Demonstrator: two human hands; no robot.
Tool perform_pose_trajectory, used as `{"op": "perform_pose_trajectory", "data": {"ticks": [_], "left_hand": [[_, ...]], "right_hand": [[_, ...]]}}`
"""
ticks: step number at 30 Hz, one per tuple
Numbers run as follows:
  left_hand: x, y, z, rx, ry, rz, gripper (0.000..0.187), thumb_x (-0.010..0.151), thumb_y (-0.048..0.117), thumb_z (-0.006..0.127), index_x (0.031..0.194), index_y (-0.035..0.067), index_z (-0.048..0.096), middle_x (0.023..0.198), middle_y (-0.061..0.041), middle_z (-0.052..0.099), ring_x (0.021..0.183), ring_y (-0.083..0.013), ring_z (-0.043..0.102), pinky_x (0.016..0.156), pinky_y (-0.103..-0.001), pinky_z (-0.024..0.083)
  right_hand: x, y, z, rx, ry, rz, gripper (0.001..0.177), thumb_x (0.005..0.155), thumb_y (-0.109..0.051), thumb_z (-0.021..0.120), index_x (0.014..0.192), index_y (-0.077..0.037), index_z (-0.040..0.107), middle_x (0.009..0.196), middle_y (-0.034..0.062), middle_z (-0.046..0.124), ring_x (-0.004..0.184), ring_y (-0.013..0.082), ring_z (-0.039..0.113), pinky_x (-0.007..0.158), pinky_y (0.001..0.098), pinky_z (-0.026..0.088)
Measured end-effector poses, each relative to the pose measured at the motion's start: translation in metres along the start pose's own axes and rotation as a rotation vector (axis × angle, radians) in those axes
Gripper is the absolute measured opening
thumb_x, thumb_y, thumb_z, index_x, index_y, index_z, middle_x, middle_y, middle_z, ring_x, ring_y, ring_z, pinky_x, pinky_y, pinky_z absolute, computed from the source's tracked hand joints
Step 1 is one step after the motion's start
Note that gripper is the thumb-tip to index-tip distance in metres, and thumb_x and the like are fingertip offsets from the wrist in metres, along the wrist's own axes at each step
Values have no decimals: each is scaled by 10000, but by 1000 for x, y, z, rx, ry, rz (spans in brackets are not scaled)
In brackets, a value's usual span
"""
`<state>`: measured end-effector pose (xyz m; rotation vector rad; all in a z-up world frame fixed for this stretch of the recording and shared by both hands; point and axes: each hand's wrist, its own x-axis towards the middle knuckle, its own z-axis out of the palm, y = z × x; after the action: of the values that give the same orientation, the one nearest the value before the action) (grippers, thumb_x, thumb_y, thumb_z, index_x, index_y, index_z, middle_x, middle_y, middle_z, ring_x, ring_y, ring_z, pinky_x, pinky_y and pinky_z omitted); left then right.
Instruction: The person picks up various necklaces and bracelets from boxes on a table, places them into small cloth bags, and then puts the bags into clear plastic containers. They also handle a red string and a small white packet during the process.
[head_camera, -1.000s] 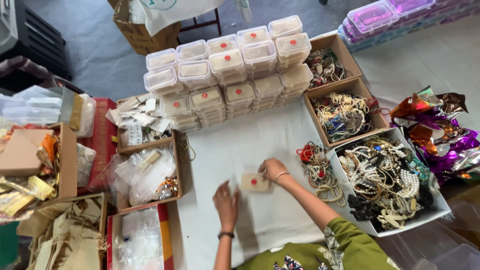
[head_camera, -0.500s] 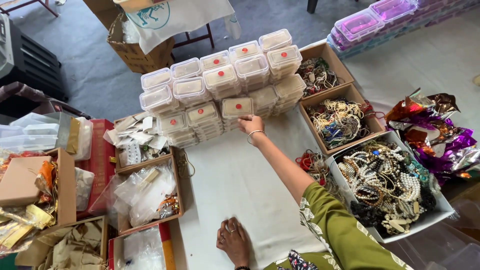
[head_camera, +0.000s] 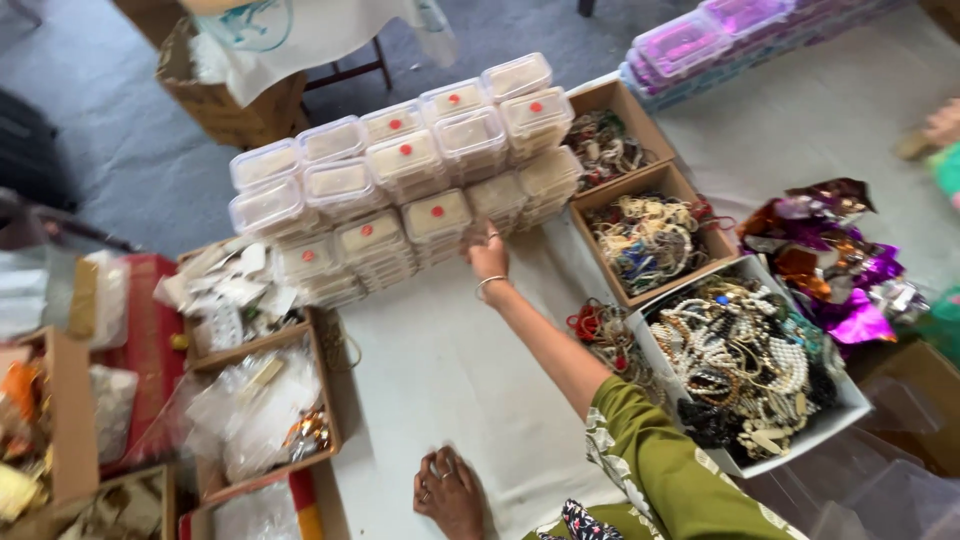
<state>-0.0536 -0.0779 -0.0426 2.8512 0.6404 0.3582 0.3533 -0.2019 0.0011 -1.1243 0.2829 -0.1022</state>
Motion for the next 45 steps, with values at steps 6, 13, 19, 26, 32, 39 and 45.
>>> {"op": "perform_pose_trajectory", "data": {"ticks": [6,13,19,26,32,39,45], "left_hand": [[-2,-1,11,16,93,-27,277,972,384,584,1235,316,637,1366,53,540,1304,-227,450,1067,-453,318],[2,-6,6,185,-18,-6,311,961,412,560,1219,284,677,1366,39,555,1267,-190,466,1091,-406,384],[5,-12,6,238,-45,48,305,947,402,603,1196,256,699,1304,35,575,1173,-183,513,1026,-337,471],[11,-8,11,173,-34,3,274,900,358,632,1142,254,706,1254,28,585,1140,-220,581,995,-350,472],[5,-27,35,35,5,76,320,919,332,618,1197,191,691,1259,-57,577,1071,-188,593,1045,-371,459],[7,-6,7,182,-114,-19,283,916,354,634,1173,253,695,1283,21,579,1157,-220,579,1006,-352,456],[1,-4,13,113,118,-34,256,911,353,651,1156,285,685,1293,53,560,1226,-230,487,995,-454,391]], "right_hand": [[-28,-70,18,-287,-124,304,859,853,-8,478,1625,-287,226,1011,61,765,725,127,685,597,263,485],[26,-36,-89,-778,106,-158,817,817,6,576,1560,-293,413,902,102,748,697,160,687,606,338,542],[-11,-139,-242,-1895,216,-331,756,911,-105,567,1597,-360,375,1534,25,306,1275,373,459,888,581,474],[-36,-142,-346,-1862,-165,-140,401,835,-265,770,1236,-257,749,1499,-2,573,1307,312,574,1167,416,462],[28,-165,-368,-1477,313,31,611,966,-60,471,1540,-256,548,1185,204,708,1001,374,743,835,495,617],[4,-127,-315,-1882,171,-141,324,750,-234,732,1066,-185,782,1402,94,581,1068,355,642,828,503,569],[-5,-171,-298,-1728,-17,134,204,869,-282,698,1025,-266,828,1043,127,742,940,371,714,897,489,572]]}}
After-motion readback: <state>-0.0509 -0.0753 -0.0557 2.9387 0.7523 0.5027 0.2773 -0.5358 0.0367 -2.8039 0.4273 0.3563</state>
